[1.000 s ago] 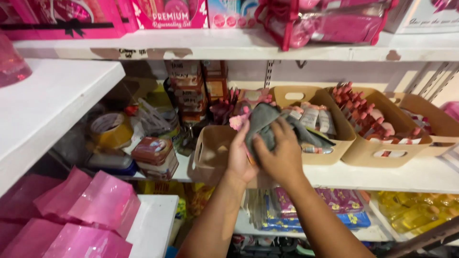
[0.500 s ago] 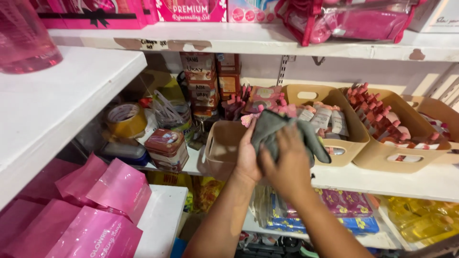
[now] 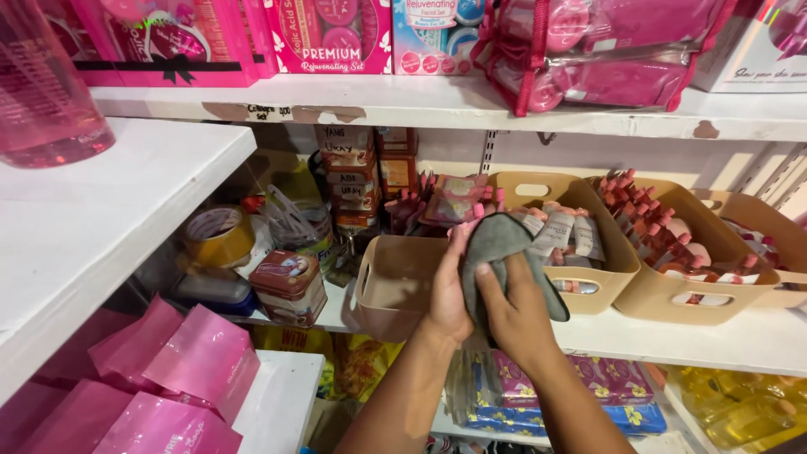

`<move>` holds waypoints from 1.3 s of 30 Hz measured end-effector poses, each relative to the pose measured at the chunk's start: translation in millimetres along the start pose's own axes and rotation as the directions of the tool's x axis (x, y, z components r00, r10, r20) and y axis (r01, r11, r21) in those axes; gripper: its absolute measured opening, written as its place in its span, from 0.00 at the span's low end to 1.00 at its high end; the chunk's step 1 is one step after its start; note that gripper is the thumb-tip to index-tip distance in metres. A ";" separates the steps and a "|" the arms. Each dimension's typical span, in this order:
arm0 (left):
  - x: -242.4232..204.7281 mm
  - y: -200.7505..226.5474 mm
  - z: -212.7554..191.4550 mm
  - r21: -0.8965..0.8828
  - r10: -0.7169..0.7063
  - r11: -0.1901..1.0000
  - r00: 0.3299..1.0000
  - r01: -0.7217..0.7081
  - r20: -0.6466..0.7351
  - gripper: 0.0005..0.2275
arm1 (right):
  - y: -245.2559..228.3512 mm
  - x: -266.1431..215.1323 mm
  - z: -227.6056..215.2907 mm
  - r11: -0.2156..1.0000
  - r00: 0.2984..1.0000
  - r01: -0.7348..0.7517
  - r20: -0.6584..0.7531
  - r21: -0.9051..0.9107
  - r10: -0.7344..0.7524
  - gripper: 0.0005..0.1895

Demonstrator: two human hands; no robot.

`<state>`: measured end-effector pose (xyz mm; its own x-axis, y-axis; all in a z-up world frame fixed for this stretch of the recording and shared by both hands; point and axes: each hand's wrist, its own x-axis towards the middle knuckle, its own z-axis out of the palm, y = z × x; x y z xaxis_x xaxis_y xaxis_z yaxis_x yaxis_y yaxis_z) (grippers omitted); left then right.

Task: Organizing skincare pouches and cleaning storage bins on a shelf.

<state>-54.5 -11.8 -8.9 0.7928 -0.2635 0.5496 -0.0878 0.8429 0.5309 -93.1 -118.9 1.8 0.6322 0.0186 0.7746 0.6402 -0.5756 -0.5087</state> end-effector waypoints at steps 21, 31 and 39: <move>17.2 4.3 -50.7 0.206 -0.160 0.960 0.974 0.191 -0.157 0.28 | 43.4 15.7 -97.7 0.396 0.863 -0.384 0.171 0.834 0.476 0.29; -0.3 20.3 -22.3 -0.223 -0.453 0.859 0.887 0.461 0.087 0.25 | 54.4 23.8 -91.2 0.759 0.834 -0.512 0.021 0.403 0.551 0.20; -1.9 -69.9 -76.1 -0.249 -0.259 0.943 0.955 0.218 -0.146 0.28 | -33.6 6.8 -11.7 0.950 0.999 0.037 0.016 -0.311 -0.034 0.27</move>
<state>-3.9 -34.5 -96.1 0.8675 -0.4019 0.2931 0.2406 0.8548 0.4598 -115.5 -109.0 28.6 0.6169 0.0509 0.7854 0.4956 -0.8004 -0.3373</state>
